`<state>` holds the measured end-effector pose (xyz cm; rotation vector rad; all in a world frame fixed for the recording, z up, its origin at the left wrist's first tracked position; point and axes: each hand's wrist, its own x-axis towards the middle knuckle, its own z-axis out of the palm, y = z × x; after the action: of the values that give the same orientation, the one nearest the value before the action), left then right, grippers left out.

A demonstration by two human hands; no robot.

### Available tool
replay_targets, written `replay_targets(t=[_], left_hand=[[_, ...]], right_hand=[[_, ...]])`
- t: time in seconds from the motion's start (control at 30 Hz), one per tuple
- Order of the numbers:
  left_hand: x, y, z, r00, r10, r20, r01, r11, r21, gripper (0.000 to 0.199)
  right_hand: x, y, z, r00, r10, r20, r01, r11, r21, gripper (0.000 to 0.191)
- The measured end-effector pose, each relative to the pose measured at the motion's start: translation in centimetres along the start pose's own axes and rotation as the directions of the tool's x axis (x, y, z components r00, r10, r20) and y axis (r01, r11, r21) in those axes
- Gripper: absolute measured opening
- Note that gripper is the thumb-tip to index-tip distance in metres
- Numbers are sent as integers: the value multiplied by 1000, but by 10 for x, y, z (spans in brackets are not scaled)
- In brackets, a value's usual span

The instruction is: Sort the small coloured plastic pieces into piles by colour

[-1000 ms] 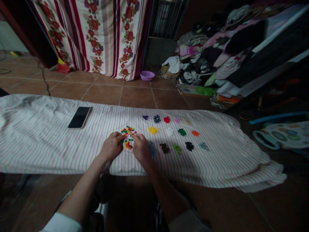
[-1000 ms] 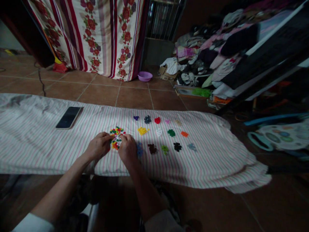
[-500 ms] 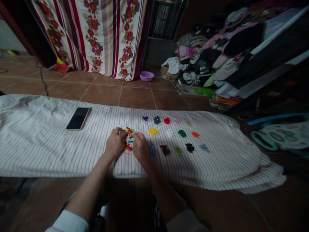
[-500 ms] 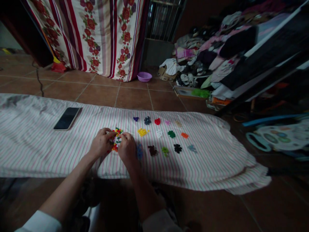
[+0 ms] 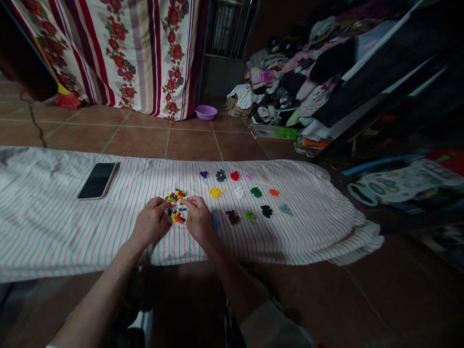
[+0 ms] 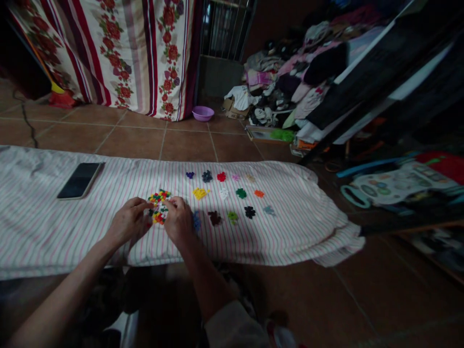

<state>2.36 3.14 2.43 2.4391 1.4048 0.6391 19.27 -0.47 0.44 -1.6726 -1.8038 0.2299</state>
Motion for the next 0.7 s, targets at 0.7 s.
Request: replay_targets(t=[0.7], left_hand=[[-4, 8, -6, 998, -6, 59, 11, 996, -90, 31]], right_hand=[[-5, 4, -7, 1000, -18, 25, 17, 999, 41, 43]])
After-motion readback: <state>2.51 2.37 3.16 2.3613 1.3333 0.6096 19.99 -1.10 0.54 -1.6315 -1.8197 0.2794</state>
